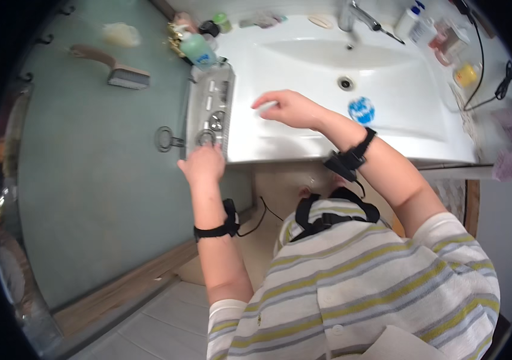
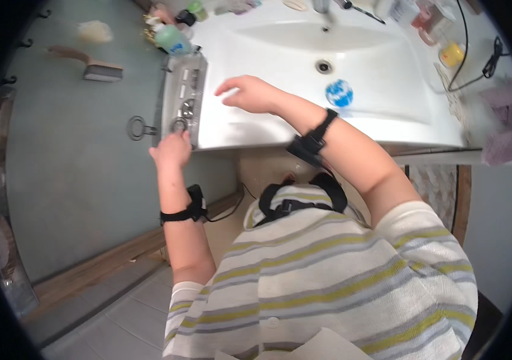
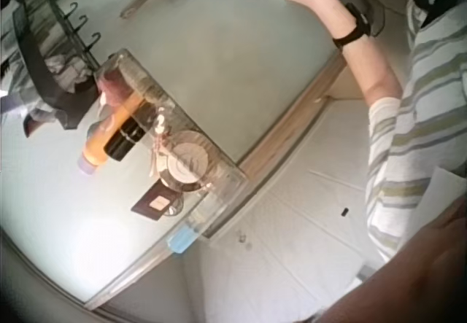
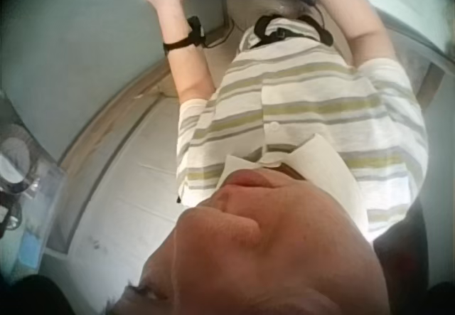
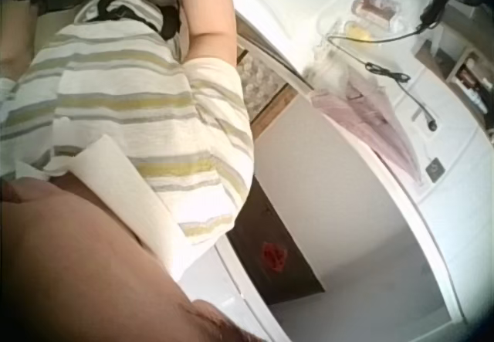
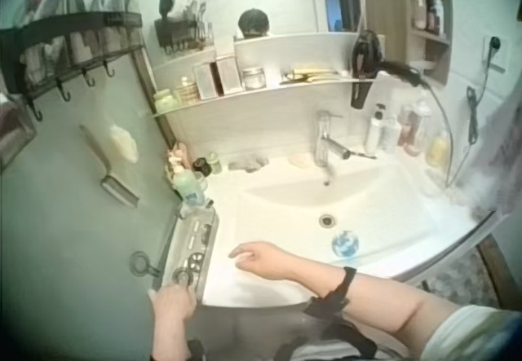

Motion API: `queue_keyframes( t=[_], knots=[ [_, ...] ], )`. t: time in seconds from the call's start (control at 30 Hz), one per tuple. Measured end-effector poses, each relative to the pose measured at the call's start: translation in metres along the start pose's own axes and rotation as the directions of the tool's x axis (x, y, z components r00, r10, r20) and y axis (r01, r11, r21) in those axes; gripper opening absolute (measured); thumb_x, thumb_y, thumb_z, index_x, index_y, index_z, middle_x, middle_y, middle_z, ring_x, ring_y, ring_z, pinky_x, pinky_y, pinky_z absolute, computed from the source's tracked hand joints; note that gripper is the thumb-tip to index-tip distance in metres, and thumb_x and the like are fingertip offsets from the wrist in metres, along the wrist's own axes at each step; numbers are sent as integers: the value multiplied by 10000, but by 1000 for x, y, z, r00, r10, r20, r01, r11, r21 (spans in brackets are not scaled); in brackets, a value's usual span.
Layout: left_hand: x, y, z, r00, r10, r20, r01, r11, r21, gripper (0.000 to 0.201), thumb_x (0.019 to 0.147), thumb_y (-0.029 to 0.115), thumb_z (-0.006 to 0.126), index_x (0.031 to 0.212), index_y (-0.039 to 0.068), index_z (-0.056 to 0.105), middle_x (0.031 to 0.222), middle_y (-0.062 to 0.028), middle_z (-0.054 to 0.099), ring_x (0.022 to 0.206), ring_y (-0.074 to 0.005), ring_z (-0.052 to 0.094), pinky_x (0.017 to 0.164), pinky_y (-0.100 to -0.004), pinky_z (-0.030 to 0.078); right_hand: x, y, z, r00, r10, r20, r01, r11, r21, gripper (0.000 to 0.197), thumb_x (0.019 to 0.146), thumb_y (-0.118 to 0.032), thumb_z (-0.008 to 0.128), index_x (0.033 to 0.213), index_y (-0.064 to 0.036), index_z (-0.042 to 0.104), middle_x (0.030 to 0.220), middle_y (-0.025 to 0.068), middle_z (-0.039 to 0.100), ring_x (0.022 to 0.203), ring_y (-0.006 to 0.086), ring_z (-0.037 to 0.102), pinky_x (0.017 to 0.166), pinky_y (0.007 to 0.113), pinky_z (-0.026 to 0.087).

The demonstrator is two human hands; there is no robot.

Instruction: The recorder cleans a bathroom sink and counter area with a rag, then moves to another bathroom to clean the sink and wipe down the toilet tank.

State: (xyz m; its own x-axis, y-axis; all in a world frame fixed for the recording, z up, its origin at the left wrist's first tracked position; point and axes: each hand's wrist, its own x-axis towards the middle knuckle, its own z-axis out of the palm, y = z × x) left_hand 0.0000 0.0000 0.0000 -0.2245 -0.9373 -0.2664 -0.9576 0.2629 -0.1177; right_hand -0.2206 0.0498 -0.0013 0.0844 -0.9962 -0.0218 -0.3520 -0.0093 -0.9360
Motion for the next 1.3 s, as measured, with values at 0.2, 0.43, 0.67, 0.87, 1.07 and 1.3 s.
queue_keyframes(
  t=[0.2, 0.43, 0.67, 0.87, 1.07, 1.3],
  knots=[
    [-11, 16, 13, 977, 66, -204, -70, 997, -16, 145, 724, 164, 508, 753, 120, 643, 773, -53, 621, 756, -230, 599, 644, -405, 368, -16, 23, -46, 999, -25, 39, 29, 995, -99, 280, 804, -101, 546, 1082, -66, 552, 1054, 61, 562, 927, 141, 539, 796, 279, 445],
    [-38, 36, -28, 920, 68, -386, -213, 913, -347, 221, 773, 227, 555, 921, 74, 614, 918, -100, 600, 884, -255, 555, 811, -424, 332, -28, 20, -118, 999, 44, 25, -35, 957, -288, 288, 767, -84, 579, 1054, -74, 552, 1055, 43, 552, 912, 184, 527, 784, 289, 426],
    [-60, 81, -54, 917, 215, -337, -384, 704, -597, 313, 776, 215, 548, 1051, 71, 584, 1036, -108, 582, 988, -272, 534, 846, -419, 376, -79, 50, -164, 983, 147, -108, -164, 972, -170, 340, 783, -94, 559, 1120, -87, 522, 1116, 39, 523, 929, 170, 511, 775, 291, 419],
    [-24, 182, -62, 895, 257, -363, -445, 506, -739, 312, 776, 204, 552, 1042, 46, 587, 1006, -144, 599, 954, -289, 557, 850, -371, 417, -90, 91, -254, 924, 328, -194, -347, 935, -74, 427, 811, -248, 540, 1210, -125, 452, 1159, 20, 496, 947, 143, 500, 737, 296, 415],
    [12, 243, -30, 882, 351, -314, -391, 174, -904, 284, 804, 159, 540, 1037, 4, 585, 949, -128, 624, 870, -188, 578, 807, -299, 440, -98, 94, -271, 884, 427, -190, -355, 877, 323, 392, 840, -315, 527, 1179, -124, 477, 1032, -23, 554, 890, 103, 520, 714, 231, 392],
    [13, 291, -43, 912, 397, 98, 109, -7, -994, 279, 839, 196, 517, 1094, 88, 556, 970, -14, 602, 865, -88, 552, 727, -257, 396, -53, 129, -274, 835, 534, -136, -192, 513, 837, 274, 909, -157, 373, 1119, -5, 460, 1081, 136, 550, 943, 224, 576, 766, 303, 505]
  ],
)
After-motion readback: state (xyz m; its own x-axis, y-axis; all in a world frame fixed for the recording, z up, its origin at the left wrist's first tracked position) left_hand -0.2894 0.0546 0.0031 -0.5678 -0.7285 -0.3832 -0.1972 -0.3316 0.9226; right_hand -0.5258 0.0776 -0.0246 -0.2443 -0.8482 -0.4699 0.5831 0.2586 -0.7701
